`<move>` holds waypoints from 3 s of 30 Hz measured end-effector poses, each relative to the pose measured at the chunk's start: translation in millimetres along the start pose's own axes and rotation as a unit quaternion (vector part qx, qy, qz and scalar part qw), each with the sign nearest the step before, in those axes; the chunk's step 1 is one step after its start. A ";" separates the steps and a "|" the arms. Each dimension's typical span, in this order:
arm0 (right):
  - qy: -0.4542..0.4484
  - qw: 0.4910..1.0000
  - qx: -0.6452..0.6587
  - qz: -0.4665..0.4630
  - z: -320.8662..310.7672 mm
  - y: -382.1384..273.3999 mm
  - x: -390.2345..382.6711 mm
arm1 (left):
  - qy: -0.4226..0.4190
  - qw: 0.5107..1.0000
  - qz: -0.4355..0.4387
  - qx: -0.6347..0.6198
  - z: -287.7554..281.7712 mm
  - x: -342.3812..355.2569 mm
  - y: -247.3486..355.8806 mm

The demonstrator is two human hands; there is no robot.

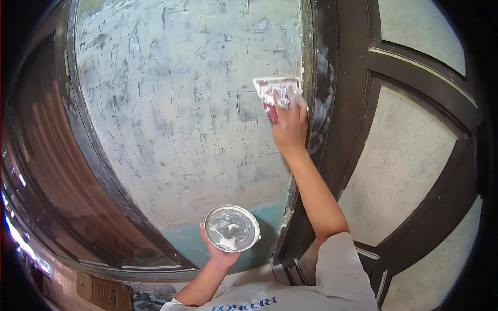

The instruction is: Apply putty to a wall using a putty knife and a container.

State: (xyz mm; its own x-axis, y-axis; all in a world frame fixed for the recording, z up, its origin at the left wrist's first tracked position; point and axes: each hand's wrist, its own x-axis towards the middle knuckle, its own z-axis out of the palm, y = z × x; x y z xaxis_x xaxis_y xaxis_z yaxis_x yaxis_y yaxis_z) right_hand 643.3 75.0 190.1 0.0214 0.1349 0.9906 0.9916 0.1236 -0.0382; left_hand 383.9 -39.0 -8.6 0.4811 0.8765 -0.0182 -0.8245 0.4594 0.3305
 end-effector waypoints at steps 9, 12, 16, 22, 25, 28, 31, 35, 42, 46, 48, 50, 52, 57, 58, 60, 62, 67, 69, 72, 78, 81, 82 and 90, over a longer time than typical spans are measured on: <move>-0.073 0.997 0.016 -0.017 -3.6 6.3 -85.6 | 0.025 0.999 0.002 -0.022 -3.9 1.9 -32.7; -0.027 0.998 0.046 -0.028 -6.2 18.4 -49.5 | 0.047 0.998 0.019 -0.039 -13.0 11.7 -53.9; -0.017 1.000 -0.002 -0.018 7.4 32.8 -17.7 | 0.048 0.997 0.035 -0.048 -7.7 15.7 -75.3; -0.045 0.996 0.072 -0.040 11.0 10.2 -77.4 | 0.052 0.993 0.094 -0.050 -25.2 5.4 -79.5; 0.002 0.996 0.072 -0.043 9.7 -7.3 -61.2 | 0.063 0.992 0.088 -0.069 -33.0 -6.5 -73.2; -0.005 0.998 0.039 -0.053 11.0 -16.0 -29.2 | 0.043 0.994 0.087 -0.047 -25.9 -6.4 -64.5; -0.061 0.996 0.019 -0.058 19.1 -20.8 -53.0 | 0.051 0.993 0.099 -0.047 -35.7 -13.0 -51.2; -0.087 0.992 0.074 -0.046 13.6 -38.2 -130.3 | 0.046 0.990 0.126 -0.042 -44.9 -39.0 -3.9; -0.250 0.877 0.400 0.097 -36.9 -184.5 -160.6 | 0.097 0.976 0.192 -0.028 -70.1 -72.6 105.7; -0.362 0.753 0.497 0.235 -33.4 -257.3 -152.4 | 0.079 0.968 0.236 0.040 -68.2 -72.7 157.1; -0.329 0.750 0.523 0.236 -20.4 -298.5 -130.4 | 0.079 0.951 0.288 0.080 -70.2 -71.5 190.4; -0.331 0.712 0.557 0.269 -2.9 -334.5 -124.6 | 0.062 0.946 0.306 0.086 -84.0 -74.6 220.1; -0.346 0.712 0.550 0.269 7.0 -367.0 -122.7 | 0.010 0.921 0.366 0.135 -98.6 -81.8 247.6; -0.400 0.702 0.539 0.237 24.0 -411.1 -123.1 | -0.035 0.931 0.329 0.153 -112.7 -102.1 301.7; -0.403 0.701 0.538 0.239 27.6 -416.6 -122.2 | -0.032 0.932 0.329 0.152 -112.7 -104.6 307.0; -0.420 0.684 0.532 0.270 35.2 -425.4 -122.8 | -0.024 0.939 0.314 0.141 -114.2 -104.3 315.2; -0.410 0.665 0.552 0.292 49.9 -435.5 -135.6 | -0.031 0.944 0.296 0.145 -120.2 -105.2 322.9; -0.415 0.624 0.564 0.345 62.0 -457.7 -141.8 | -0.060 0.940 0.285 0.176 -133.9 -106.4 343.4; -0.419 0.609 0.579 0.345 62.8 -460.7 -141.4 | -0.045 0.938 0.295 0.179 -138.7 -105.9 343.7; -0.433 0.600 0.586 0.331 66.2 -466.7 -136.7 | -0.023 0.949 0.277 0.149 -137.4 -104.2 349.0; -0.442 0.621 0.595 0.256 69.7 -467.4 -127.5 | -0.006 0.962 0.240 0.133 -129.3 -103.5 362.6; -0.378 0.657 0.610 0.231 58.5 -468.9 -132.7 | -0.003 0.976 0.215 0.043 -127.7 -111.8 366.8; -0.379 0.658 0.610 0.228 54.4 -467.7 -130.1 | -0.006 0.975 0.216 0.041 -129.1 -116.6 367.2; -0.311 0.787 0.522 -0.103 46.5 -464.5 -107.1 | -0.031 0.987 0.153 -0.032 -128.3 -127.9 383.3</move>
State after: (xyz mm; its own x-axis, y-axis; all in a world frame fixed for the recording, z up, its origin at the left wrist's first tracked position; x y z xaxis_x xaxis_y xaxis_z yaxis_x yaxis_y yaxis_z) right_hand 174.5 48.8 95.7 -0.5156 0.4210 0.7463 0.3126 0.9033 -0.2937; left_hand -31.8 43.4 -0.6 0.2227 0.9658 0.1324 -0.9500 0.1845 0.2518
